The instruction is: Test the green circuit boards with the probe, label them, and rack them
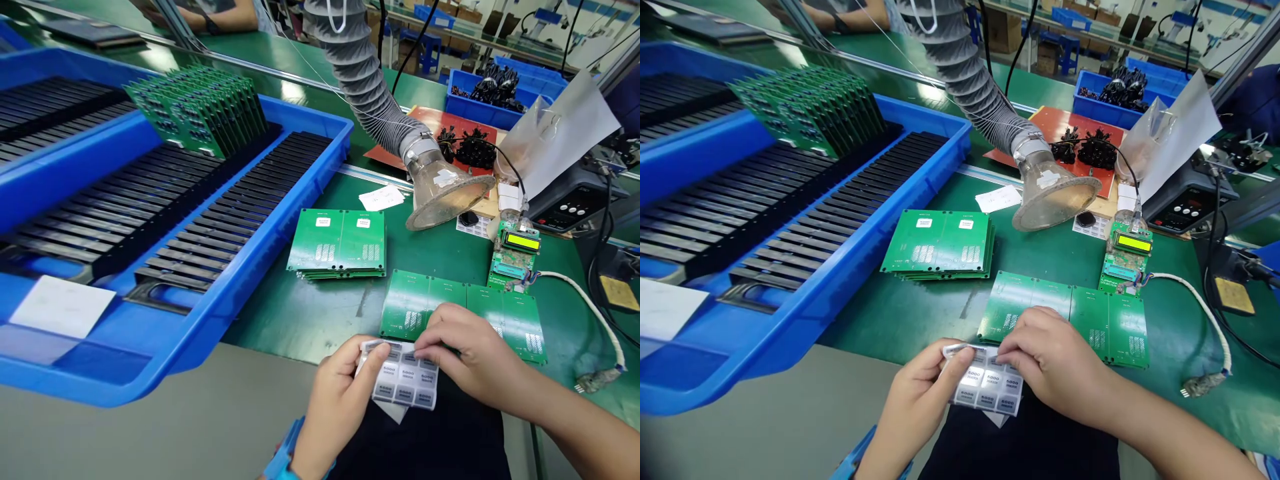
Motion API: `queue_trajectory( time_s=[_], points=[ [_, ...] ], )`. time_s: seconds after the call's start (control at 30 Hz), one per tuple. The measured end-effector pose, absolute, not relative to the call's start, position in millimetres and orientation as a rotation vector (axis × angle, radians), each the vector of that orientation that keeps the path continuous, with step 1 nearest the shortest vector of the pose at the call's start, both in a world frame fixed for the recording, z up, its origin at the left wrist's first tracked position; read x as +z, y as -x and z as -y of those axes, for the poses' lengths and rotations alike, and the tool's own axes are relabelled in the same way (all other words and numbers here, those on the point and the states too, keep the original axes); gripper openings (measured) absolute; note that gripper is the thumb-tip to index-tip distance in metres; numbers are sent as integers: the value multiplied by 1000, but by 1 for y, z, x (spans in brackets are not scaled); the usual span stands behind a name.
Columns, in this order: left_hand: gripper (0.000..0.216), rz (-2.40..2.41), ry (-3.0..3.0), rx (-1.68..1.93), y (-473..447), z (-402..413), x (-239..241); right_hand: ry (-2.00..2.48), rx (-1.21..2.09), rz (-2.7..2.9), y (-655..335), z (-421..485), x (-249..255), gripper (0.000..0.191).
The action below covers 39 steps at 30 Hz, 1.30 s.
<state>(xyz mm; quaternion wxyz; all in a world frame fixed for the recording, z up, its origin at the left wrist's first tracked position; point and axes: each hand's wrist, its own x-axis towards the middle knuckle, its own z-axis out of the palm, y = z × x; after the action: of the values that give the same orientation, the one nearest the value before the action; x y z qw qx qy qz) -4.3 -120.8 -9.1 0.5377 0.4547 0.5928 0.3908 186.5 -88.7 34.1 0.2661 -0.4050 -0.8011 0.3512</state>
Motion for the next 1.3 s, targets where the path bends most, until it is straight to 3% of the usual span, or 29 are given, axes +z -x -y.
queue_trajectory(
  time_s=[0.3, 0.43, 0.63, 0.7, 1.0, 1.13, 1.3],
  points=[
    [40, -1317, -837, 891, 7, 127, -21, 1647, 897, 2009, -183, 35, 18, 16],
    [34, -1329, -894, 890, 10, 129, -21, 1708, 830, 2094, -175, 25, 9, 16],
    [32, -1313, -962, 843, 9, 128, -18, 1695, 294, 2336, -167, 37, 6, 4],
    [35, -1305, -984, 856, 8, 129, -19, 1643, 194, 2301, -176, 40, 10, 13],
    [34, -1214, -953, 775, -6, 131, -21, 1594, 1021, 2077, -237, 41, 18, 22],
    [32, -1234, -1054, 745, -13, 132, -21, 1576, 870, 2113, -228, 45, 6, 21],
    [30, -1291, -1147, 774, -19, 131, -18, 1478, 435, 2254, -225, 59, 0, 19]
  ],
)
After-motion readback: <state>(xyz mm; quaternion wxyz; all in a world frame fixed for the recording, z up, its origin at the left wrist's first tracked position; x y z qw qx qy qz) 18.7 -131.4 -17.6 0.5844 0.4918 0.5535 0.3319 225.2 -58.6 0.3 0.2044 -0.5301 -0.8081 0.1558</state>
